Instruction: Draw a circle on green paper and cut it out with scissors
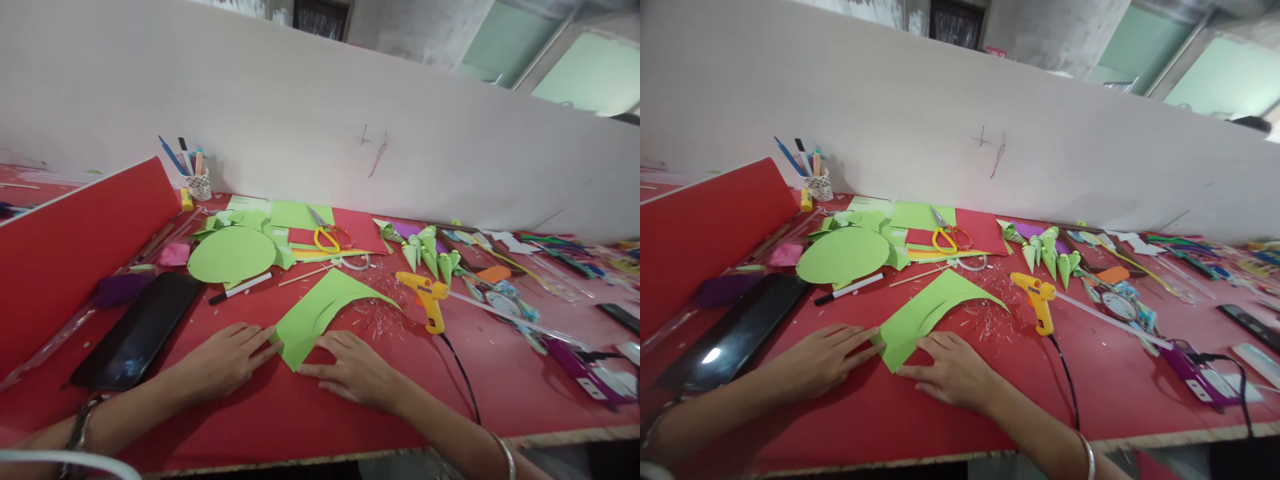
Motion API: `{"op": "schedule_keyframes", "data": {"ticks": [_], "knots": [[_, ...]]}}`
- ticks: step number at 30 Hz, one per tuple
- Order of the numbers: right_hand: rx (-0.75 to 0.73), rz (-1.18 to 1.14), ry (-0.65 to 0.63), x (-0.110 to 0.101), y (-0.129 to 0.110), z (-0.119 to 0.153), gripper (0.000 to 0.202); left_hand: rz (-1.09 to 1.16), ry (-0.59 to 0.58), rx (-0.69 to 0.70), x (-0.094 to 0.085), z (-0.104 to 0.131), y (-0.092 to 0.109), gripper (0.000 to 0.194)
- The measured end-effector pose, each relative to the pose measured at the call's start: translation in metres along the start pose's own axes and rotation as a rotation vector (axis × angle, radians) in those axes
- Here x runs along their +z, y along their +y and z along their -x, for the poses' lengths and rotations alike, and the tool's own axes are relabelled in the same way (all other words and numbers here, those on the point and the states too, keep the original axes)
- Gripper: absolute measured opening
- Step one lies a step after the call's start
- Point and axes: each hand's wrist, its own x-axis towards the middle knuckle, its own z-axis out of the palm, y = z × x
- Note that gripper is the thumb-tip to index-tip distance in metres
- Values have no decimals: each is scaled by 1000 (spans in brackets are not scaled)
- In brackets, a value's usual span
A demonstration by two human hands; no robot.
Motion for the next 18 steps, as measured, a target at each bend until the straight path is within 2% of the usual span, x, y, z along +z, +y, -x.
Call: {"op": "schedule_keyframes", "data": {"ticks": [3,9,18], "knots": [[16,-7,-17,-2,-6,-3,43,-44,-7,17,-3,1,1,49],[61,-95,-31,-7,-7,-4,45,-38,88,10,3,5,1,64],[131,-89,40,-10,6,5,46,-42,65,30,3,4,3,69]]}}
